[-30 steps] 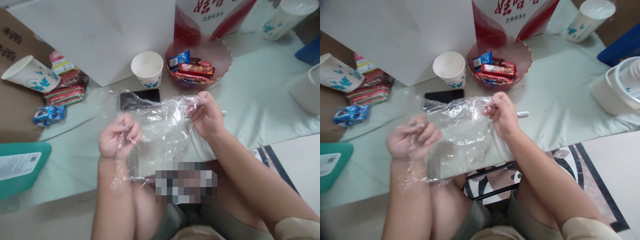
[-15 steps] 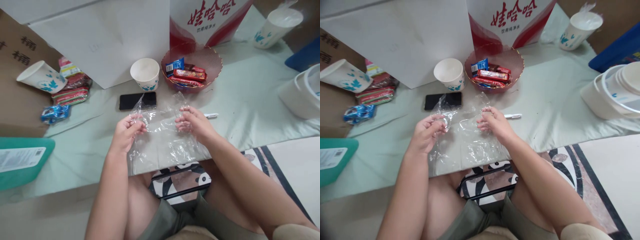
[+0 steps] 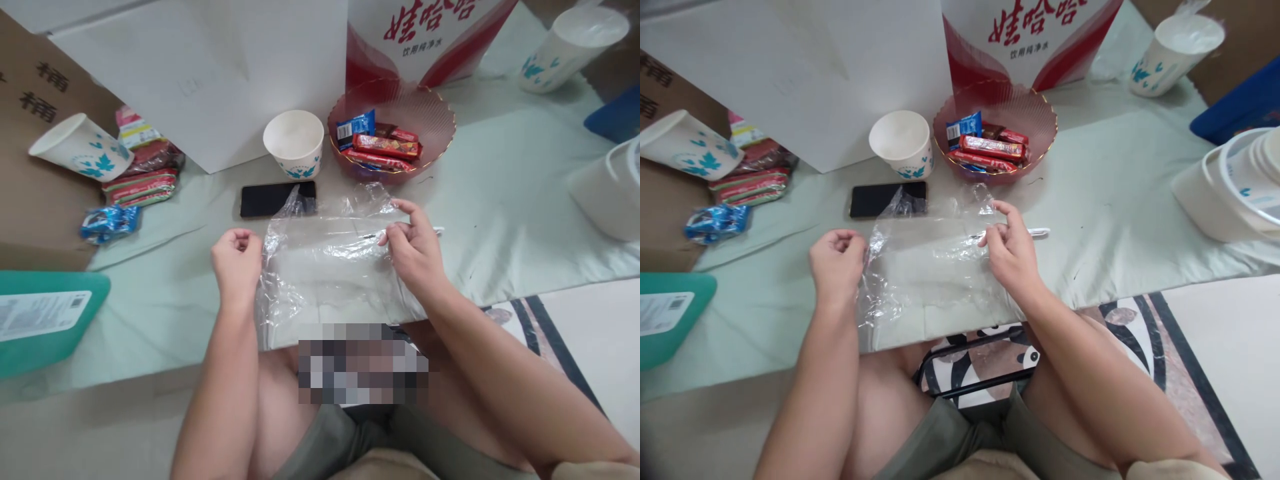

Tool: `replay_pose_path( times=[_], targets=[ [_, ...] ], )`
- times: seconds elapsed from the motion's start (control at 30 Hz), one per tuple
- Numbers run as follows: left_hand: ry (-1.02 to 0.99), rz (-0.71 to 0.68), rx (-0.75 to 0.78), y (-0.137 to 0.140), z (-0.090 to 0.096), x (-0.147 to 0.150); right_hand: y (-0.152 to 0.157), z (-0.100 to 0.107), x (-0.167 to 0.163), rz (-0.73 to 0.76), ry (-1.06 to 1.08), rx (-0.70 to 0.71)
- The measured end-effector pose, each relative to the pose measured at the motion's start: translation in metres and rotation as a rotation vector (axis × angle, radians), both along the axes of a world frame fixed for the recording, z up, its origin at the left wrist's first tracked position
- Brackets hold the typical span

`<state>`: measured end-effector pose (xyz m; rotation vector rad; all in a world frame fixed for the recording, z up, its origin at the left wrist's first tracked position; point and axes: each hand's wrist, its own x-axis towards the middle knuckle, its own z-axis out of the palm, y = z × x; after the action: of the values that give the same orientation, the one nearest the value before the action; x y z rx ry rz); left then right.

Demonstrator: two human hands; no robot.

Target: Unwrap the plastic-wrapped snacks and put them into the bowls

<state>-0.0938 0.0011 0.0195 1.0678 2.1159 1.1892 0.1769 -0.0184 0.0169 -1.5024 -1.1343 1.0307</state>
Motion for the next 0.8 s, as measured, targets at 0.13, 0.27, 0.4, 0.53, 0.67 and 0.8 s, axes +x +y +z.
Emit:
replay_pose_path(
  times=[0.13,0.27,0.4,0.53,0.67,0.8],
  targets=[
    [0.046,-0.11,0.12,-0.008,0.001,-0.003,0.001,-0.005,-0.001,0.01,0.003,0.006],
    [0.277,-0.433,0.032,-0.017,0.002,0.0,0.002,-0.004,-0.003,0.014,0.017,0.012],
    [0.392,-0.297,0.014,-0.017,0.001,-0.004,0.002,-0.003,-0.003,0.001,-0.008,0.005],
    [0.296,-0.276,-0.022,-0.016,0.002,-0.006,0.003,-0.003,-0.004,0.004,0.006,-0.004],
    [0.337,-0.408,-0.073,-0.018,0.002,-0.003,0.002,-0.003,-0.005,0.015,0.025,-0.006],
    [0.024,-0.144,0.063,-0.012,0.003,-0.006,0.002,-0.002,-0.003,-0.016,0.035,-0.005]
  ],
)
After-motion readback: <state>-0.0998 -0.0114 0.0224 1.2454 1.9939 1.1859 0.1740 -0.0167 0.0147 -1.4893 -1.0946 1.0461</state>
